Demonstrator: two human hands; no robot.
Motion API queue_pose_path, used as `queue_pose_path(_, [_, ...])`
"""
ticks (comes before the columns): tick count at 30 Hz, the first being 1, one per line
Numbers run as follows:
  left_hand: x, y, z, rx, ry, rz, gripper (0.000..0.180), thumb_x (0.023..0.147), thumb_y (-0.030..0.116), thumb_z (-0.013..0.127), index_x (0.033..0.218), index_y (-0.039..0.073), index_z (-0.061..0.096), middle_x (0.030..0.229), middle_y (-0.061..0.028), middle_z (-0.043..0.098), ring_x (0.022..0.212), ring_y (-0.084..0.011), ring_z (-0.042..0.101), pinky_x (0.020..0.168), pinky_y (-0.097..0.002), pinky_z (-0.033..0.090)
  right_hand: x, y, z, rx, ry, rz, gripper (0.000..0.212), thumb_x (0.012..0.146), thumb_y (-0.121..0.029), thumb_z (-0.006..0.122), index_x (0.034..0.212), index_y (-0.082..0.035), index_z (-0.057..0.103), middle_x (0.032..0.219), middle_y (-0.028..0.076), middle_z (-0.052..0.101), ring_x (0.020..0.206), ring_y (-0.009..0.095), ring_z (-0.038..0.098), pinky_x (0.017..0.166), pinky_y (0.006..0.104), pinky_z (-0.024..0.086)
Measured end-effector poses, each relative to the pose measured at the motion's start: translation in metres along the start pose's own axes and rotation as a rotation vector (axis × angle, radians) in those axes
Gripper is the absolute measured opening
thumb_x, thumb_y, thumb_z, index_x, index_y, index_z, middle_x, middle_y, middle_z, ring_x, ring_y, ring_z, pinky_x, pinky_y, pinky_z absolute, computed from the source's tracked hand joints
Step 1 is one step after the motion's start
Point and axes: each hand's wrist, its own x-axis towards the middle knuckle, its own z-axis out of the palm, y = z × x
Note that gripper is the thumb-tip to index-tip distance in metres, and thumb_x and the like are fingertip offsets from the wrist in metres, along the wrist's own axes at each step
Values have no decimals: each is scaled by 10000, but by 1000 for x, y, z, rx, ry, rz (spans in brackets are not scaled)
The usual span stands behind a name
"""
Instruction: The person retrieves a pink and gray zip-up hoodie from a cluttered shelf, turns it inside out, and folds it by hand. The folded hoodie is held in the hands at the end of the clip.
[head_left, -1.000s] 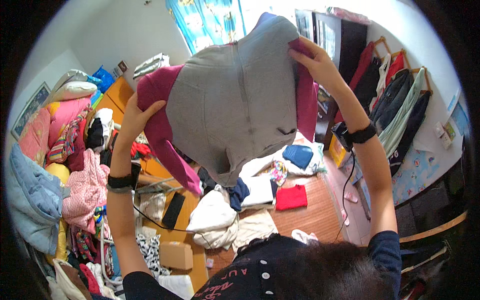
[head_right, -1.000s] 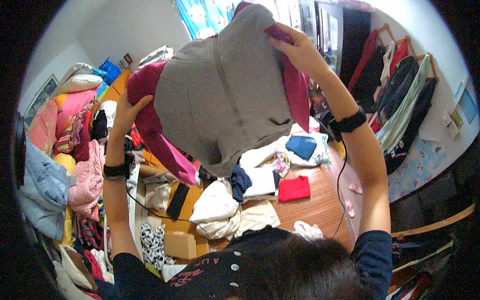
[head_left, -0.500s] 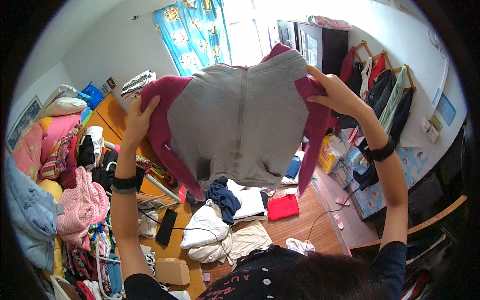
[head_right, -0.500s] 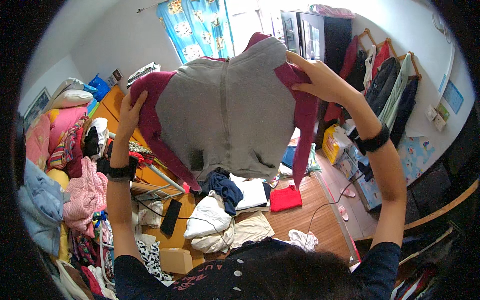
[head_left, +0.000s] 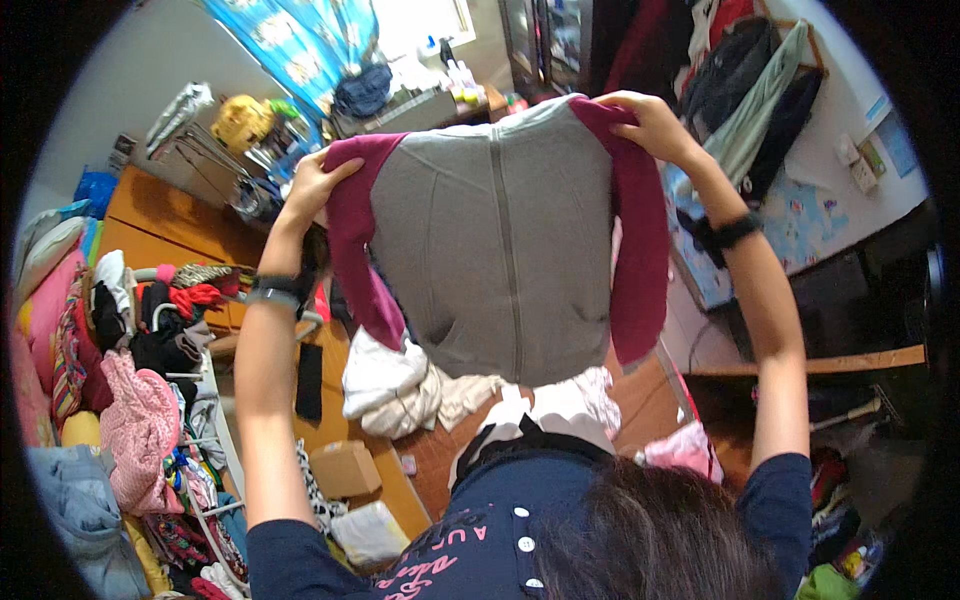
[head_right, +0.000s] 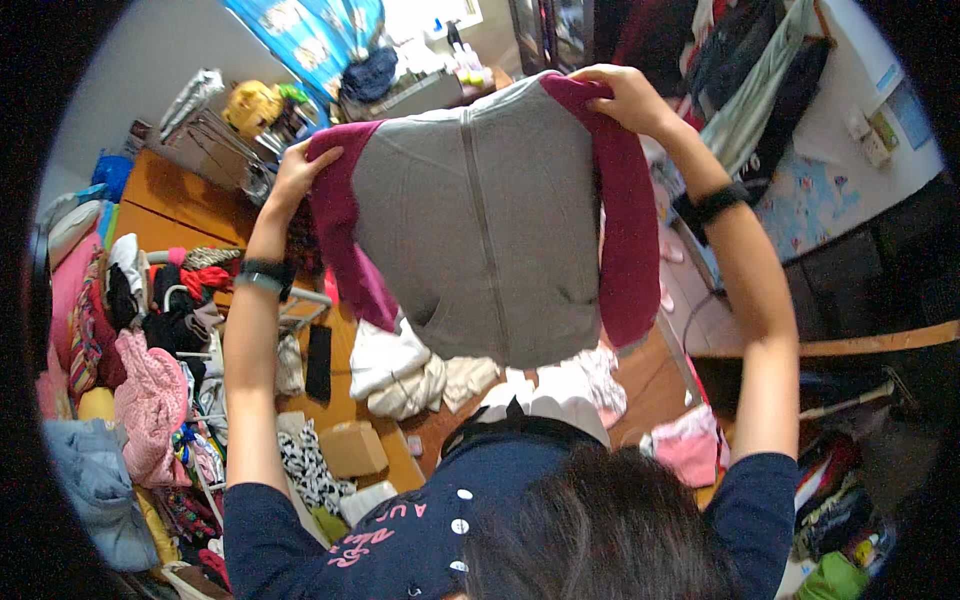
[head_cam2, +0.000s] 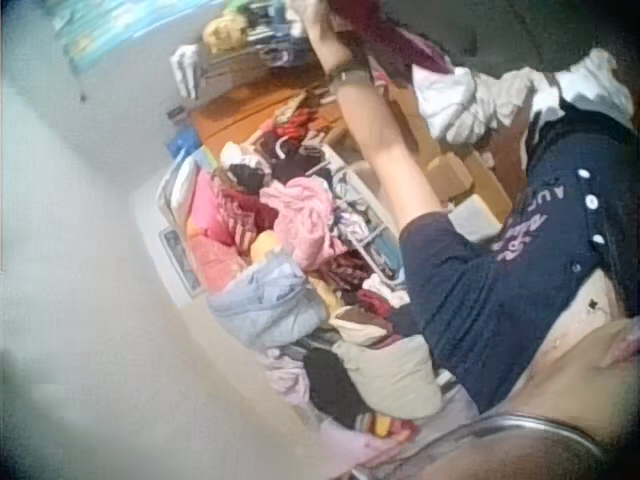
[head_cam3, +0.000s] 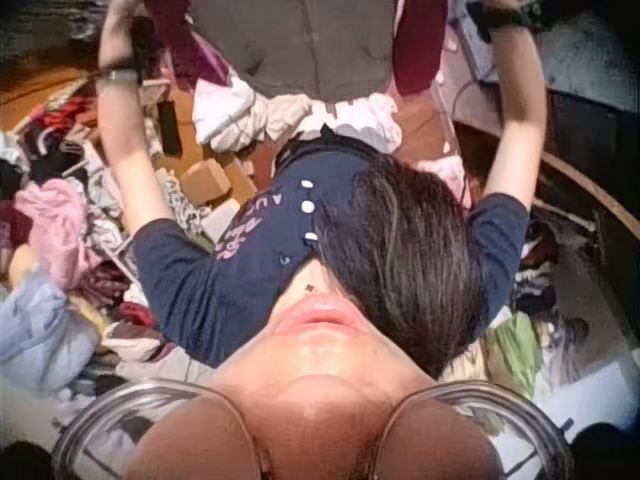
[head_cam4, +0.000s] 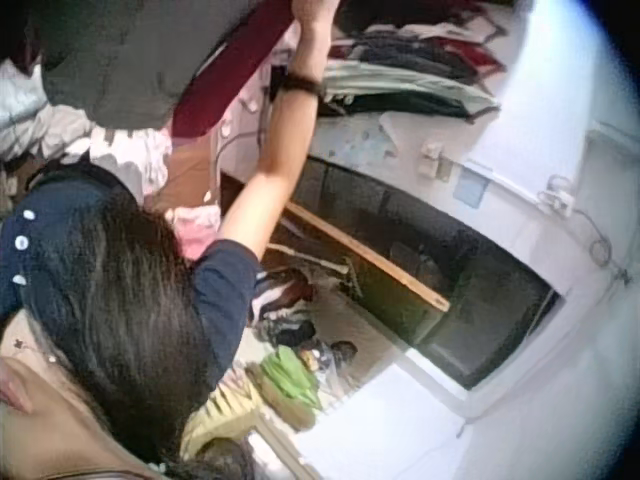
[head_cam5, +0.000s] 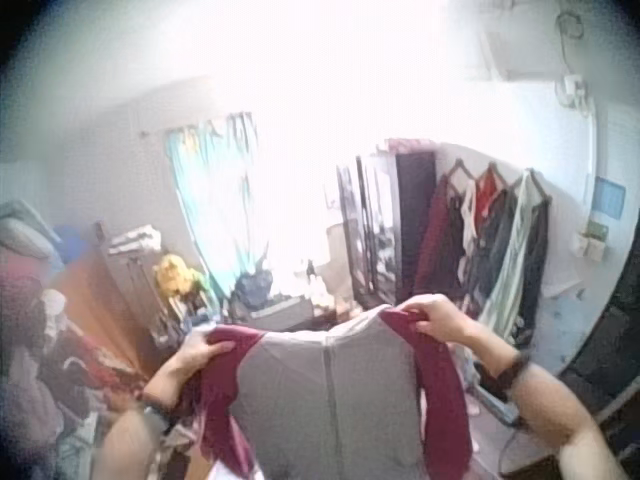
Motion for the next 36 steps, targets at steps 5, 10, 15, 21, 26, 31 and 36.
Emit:
queue_pose_path(5, [-21, -216, 49, 156, 225, -316, 214, 921, 64, 691, 1127, 53, 748, 1066, -64, 765, 993, -158, 705, 902, -313, 545, -130, 107, 111, 90, -99, 371, 375, 772, 80, 572, 1111, -8, 705, 1054, 122, 749, 971, 200, 714, 878, 331, 557])
queue_pose_path(10, [-245, -361, 70, 72, 107, -462, 178, 962, 154, 681, 1024, 2, 751, 923, -51, 743, 826, -142, 672, 784, -297, 536, -426, 97, 171, -110, -165, 499, 205, 794, 26, 611, 945, -22, 741, 933, 174, 741, 872, 347, 718, 774, 404, 563])
queue_pose_path(15, [-538, -332, 89, -224, 476, -1304, 128, 964, 186, 659, 968, 68, 706, 756, -5, 634, 622, -129, 578, 552, -280, 479, -743, -32, 138, -342, -442, 1333, 292, 852, -291, 724, 769, -14, 681, 753, 227, 670, 704, 395, 666, 635, 491, 516])
queue_pose_path(21, [-719, -201, 110, -447, 557, -1990, 235, 1024, 308, 553, 1202, 188, 650, 1027, 18, 734, 894, -160, 703, 708, -374, 500, -905, -112, 87, 182, 27, 1949, 130, 810, -155, 710, 797, -36, 759, 685, 98, 722, 603, 196, 688, 609, 372, 546])
queue_pose_path(26, [-722, -175, 147, -369, 679, -1831, 289, 1015, 318, 595, 1274, 195, 622, 1167, 23, 730, 1038, -174, 712, 810, -368, 506, -788, 23, 59, -169, -110, 1594, 167, 865, -175, 681, 923, -35, 751, 789, 126, 740, 690, 216, 696, 674, 378, 555])
queue_pose_path(31, [-635, -189, 130, -268, 676, -1426, 255, 1025, 284, 610, 1221, 126, 649, 1152, -9, 730, 961, -135, 709, 724, -220, 454, -498, 121, 84, -68, -98, 934, 107, 841, -129, 690, 910, -51, 716, 784, 115, 695, 719, 202, 675, 686, 350, 536])
queue_pose_path(36, [-577, -164, 101, -261, 755, -1059, 262, 1066, 233, 573, 1247, 59, 648, 1156, -41, 729, 988, -139, 705, 786, -240, 494, -280, 99, 135, 186, -122, 594, 125, 848, 49, 620, 927, -19, 689, 736, 71, 680, 646, 122, 633, 611, 282, 496])
